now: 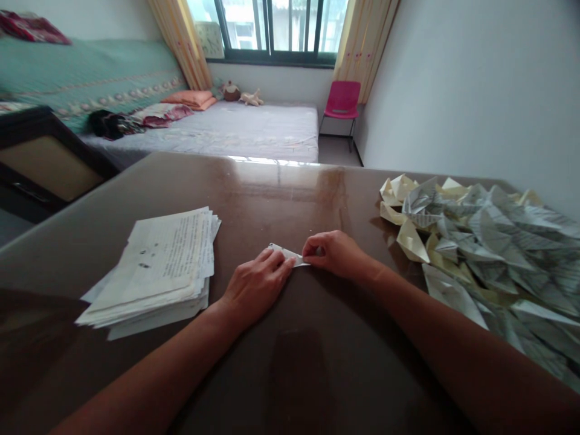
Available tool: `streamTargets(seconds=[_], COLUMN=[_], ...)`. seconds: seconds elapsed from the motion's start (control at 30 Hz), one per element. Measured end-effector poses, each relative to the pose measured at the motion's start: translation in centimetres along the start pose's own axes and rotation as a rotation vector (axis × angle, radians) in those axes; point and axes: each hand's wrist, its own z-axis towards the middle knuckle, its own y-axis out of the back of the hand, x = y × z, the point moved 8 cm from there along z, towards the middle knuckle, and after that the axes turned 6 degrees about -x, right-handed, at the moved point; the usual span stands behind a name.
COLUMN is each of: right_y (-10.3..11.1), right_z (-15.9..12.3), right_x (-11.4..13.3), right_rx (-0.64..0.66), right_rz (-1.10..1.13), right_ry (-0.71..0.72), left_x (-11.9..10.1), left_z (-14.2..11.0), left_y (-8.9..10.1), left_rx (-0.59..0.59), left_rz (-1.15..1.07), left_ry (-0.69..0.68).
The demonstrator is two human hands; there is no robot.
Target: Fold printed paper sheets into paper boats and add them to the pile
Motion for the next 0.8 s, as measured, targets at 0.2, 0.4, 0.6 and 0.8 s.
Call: streamTargets(seconds=[0.2,0.4,0.6,0.8], right_y=[0.5,0.6,0.0,-0.8], right_z=[-0.6,-1.0,-0.2,-0.2], right_x=[1.9,1.8,1.2,1.9], right_rx=[0.069,0.197,0.099,0.066], right_rz=[-0.11,-0.106,-0.123,-0.345], right_ry=[0.226,0.271,0.163,0.111], left_x=[0.1,0.5,0.6,0.3], left_z=[0.1,0.4,0.6,0.4], left_y=[-0.3,-0.5,-0.6,0.9], left_rx=[0.042,0.076,0.08,-0.095], left_rz=[-0.017,-0.03,-0.009,0.07], left_ry=[0.026,0.086,0.125,0.061])
